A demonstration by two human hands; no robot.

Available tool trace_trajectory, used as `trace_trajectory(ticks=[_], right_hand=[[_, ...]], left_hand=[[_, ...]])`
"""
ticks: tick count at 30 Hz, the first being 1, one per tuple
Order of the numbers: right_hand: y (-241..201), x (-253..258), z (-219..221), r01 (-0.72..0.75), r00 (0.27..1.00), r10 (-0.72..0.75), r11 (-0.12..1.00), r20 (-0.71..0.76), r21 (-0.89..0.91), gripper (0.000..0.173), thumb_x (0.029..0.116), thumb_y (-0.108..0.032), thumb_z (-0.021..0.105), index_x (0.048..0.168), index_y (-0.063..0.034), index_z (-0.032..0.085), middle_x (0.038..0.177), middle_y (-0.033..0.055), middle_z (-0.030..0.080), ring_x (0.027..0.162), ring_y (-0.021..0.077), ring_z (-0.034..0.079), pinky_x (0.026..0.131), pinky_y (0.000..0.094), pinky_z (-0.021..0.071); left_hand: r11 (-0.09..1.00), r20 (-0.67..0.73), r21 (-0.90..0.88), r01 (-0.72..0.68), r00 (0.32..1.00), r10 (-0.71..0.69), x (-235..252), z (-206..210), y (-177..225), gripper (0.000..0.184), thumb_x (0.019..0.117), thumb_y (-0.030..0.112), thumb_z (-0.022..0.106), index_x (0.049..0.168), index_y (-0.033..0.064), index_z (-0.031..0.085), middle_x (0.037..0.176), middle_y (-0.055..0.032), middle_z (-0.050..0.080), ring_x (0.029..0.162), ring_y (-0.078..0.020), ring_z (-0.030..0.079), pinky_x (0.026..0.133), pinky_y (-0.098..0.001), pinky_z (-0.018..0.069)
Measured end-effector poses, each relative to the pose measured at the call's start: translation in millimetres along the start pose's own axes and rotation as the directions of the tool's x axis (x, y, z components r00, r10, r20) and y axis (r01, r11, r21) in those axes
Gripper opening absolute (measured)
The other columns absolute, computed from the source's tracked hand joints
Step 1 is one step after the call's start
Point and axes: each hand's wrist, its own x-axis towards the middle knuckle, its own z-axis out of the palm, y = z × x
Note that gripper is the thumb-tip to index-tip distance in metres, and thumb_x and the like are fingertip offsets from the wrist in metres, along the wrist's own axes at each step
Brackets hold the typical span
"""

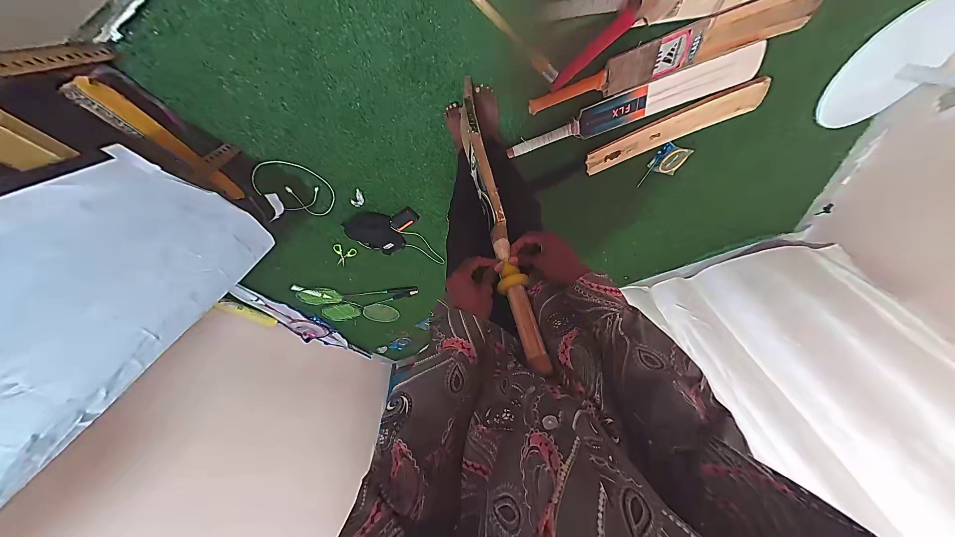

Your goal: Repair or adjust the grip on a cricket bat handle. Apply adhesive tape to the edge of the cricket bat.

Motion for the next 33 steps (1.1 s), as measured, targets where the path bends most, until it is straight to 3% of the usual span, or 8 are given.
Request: trace_trajectory(ticks=[3,7,11,15,20,25,29,33], right_hand=[[6.4,3.5,2.3,0.092,0.996,-0.091,0.995,-0.017,0.037,0.02,0.0998,-0.02,0.067,0.112,-0.0042,0.071,0.106,0.0104,0.071,0.096,0.0206,0.068,0.09,0.0451,0.0556],[-11.9,-8.0,10.6,0.21,0.94,-0.21,0.977,-0.27,-0.031,0.018,0.1046,-0.014,0.058,0.111,0.0011,0.065,0.105,0.0149,0.066,0.093,0.0233,0.067,0.085,0.0425,0.057],[-28.4,-10.3,18.9,0.218,0.912,-0.264,0.96,-0.315,-0.174,0.014,0.1023,-0.006,0.057,0.11,0.0039,0.064,0.113,0.0197,0.065,0.109,0.0312,0.064,0.099,0.0429,0.0532],[-32.9,-13.7,22.8,0.256,0.865,-0.315,0.947,-0.392,-0.196,0.012,0.1017,-0.004,0.058,0.109,0.003,0.065,0.105,0.0192,0.066,0.096,0.0289,0.068,0.087,0.0426,0.0578],[-9.7,-6.1,18.5,0.381,0.823,-0.309,0.923,-0.477,0.059,0.014,0.0984,-0.007,0.064,0.109,0.0004,0.067,0.104,0.0098,0.071,0.092,0.0133,0.069,0.084,0.0318,0.0592],[-15.2,2.7,15.6,0.411,0.802,-0.23,0.882,-0.552,0.231,0.014,0.0971,-0.007,0.065,0.108,0.0015,0.067,0.098,0.0086,0.071,0.087,0.0118,0.068,0.08,0.0307,0.0587],[-15.4,9.2,4.6,0.392,0.844,-0.204,0.866,-0.496,0.312,0.016,0.1006,-0.009,0.06,0.111,0.002,0.067,0.095,0.0078,0.071,0.086,0.0098,0.068,0.079,0.0291,0.0582],[-6.6,17.5,-26.1,0.367,0.921,-0.285,0.864,-0.266,0.345,0.017,0.1013,-0.006,0.057,0.111,0.0021,0.068,0.098,0.006,0.07,0.089,0.0072,0.066,0.083,0.0276,0.0574]], left_hand=[[0.986,0.016,-0.133,-0.103,0.994,0.106,12.7,-0.9,-11.8,0.02,0.0987,0.023,0.07,0.113,0.0089,0.074,0.11,-0.007,0.073,0.093,-0.0168,0.071,0.088,-0.0402,0.0595],[0.889,-0.083,-0.289,-0.354,0.935,0.346,23.7,4.0,-13.8,0.024,0.0984,0.013,0.068,0.121,0.0077,0.072,0.118,-0.007,0.072,0.107,-0.0152,0.069,0.096,-0.0357,0.0581],[0.847,-0.195,-0.159,-0.508,0.857,0.477,26.4,2.8,-8.5,0.015,0.0948,0.006,0.07,0.108,0.0065,0.078,0.117,-0.0098,0.071,0.112,-0.0159,0.067,0.099,-0.0336,0.056],[0.82,-0.131,-0.055,-0.57,0.818,0.56,29.2,-7.3,-4.5,0.019,0.095,0.011,0.071,0.113,0.0077,0.078,0.119,-0.012,0.069,0.112,-0.0176,0.066,0.099,-0.0335,0.0551],[0.892,0.126,-0.003,-0.452,0.885,0.448,38.7,-28.0,28.6,0.022,0.0916,0.02,0.078,0.111,0.0098,0.08,0.118,-0.013,0.069,0.11,-0.0226,0.066,0.097,-0.0439,0.0547],[0.958,0.117,0.129,-0.255,0.964,0.241,56.5,-35.9,69.8,0.013,0.0863,0.026,0.082,0.096,0.0185,0.081,0.109,-0.002,0.073,0.11,-0.0208,0.065,0.098,-0.0537,0.0485],[0.949,0.264,0.205,-0.238,0.947,0.181,67.1,-35.8,79.1,0.023,0.0983,0.032,0.069,0.109,0.0129,0.077,0.119,-0.0089,0.07,0.12,-0.0272,0.061,0.106,-0.0556,0.0433],[0.933,0.378,0.271,-0.236,0.918,0.122,72.7,-34.5,87.7,0.034,0.1017,0.035,0.063,0.117,0.0062,0.073,0.124,-0.0169,0.068,0.126,-0.0351,0.058,0.109,-0.0603,0.0402]])
